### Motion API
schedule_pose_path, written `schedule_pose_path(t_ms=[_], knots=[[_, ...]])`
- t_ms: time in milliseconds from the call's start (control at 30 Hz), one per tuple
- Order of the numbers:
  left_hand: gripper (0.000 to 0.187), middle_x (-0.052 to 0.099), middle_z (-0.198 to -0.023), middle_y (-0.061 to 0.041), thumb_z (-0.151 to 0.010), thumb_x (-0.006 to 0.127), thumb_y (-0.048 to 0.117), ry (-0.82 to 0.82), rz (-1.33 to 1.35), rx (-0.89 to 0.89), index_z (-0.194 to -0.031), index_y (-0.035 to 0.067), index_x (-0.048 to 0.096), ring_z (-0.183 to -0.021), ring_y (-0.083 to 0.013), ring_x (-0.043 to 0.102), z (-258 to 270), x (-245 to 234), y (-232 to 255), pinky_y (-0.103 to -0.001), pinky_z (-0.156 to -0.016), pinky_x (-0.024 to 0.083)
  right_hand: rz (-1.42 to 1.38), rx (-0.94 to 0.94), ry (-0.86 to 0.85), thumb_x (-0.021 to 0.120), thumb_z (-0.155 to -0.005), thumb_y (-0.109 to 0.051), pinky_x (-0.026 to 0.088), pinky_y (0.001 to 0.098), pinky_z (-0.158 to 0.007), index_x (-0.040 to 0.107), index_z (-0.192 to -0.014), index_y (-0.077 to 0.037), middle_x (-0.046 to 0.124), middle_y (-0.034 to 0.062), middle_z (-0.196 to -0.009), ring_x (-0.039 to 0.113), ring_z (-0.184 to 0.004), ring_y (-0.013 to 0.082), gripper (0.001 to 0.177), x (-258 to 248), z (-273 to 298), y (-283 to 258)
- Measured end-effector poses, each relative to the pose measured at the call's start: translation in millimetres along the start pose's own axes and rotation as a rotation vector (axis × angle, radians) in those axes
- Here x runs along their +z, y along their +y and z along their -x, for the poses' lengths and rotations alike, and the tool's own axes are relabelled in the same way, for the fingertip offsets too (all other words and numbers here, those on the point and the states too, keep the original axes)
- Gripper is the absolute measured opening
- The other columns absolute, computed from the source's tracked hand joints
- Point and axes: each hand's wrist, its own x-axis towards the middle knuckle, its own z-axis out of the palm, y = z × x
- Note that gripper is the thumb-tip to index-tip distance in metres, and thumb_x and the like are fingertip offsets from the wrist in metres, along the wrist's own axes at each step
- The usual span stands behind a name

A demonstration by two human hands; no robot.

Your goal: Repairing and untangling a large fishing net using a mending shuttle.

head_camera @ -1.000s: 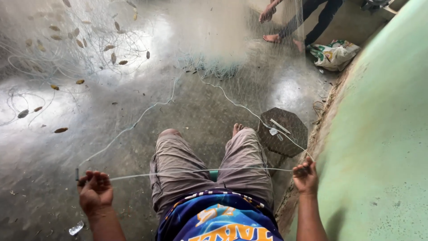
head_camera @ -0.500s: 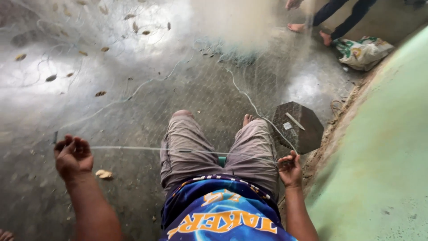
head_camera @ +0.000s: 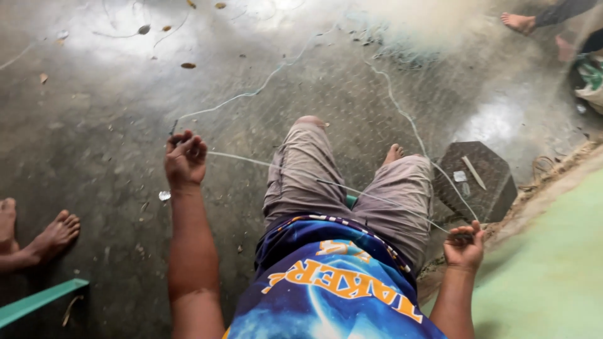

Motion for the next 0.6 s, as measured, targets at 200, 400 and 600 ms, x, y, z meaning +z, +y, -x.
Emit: schedule_pose_path(t_ms=[200, 400, 600], knots=[[0.028, 0.077, -0.099, 0.004, -0.091, 0.064, -0.003, -0.061, -0.007, -0.021, -0.088, 0.024, 0.066, -0.083, -0.0149, 0.077, 5.6, -5.1, -6.9, -0.030, -0.078, 0.069, 0.043, -0.001, 0.060, 0.061, -0.104, -0.052, 0.067, 0.0240, -0.083, 0.079, -0.116, -0.029, 0.074, -0.0096, -0.084, 0.076, -0.084, 0.0064, 0.031, 9.9, 15.8, -12.3], [0.027, 0.077, -0.105, 0.003, -0.094, 0.063, -0.001, -0.011, -0.104, -0.029, -0.091, 0.026, 0.066, -0.088, -0.0167, 0.079, -8.3, -23.7, -16.8, -0.034, -0.083, 0.071, 0.011, -0.024, 0.083, 0.061, -0.104, -0.050, 0.066, 0.0246, -0.078, 0.078, -0.115, -0.025, 0.073, -0.0064, -0.083, 0.074, -0.082, 0.0087, 0.032, 13.2, 17.3, -7.4], [0.023, 0.077, -0.107, 0.001, -0.099, 0.061, 0.002, -0.038, -0.165, -0.048, -0.092, 0.024, 0.063, -0.092, -0.0184, 0.080, -1.6, -19.3, -32.9, -0.036, -0.086, 0.072, 0.024, -0.072, 0.082, 0.058, -0.105, -0.052, 0.064, 0.0225, -0.074, 0.076, -0.115, -0.027, 0.075, -0.0081, -0.087, 0.076, -0.084, 0.0096, 0.032, 22.4, 25.8, -19.2]])
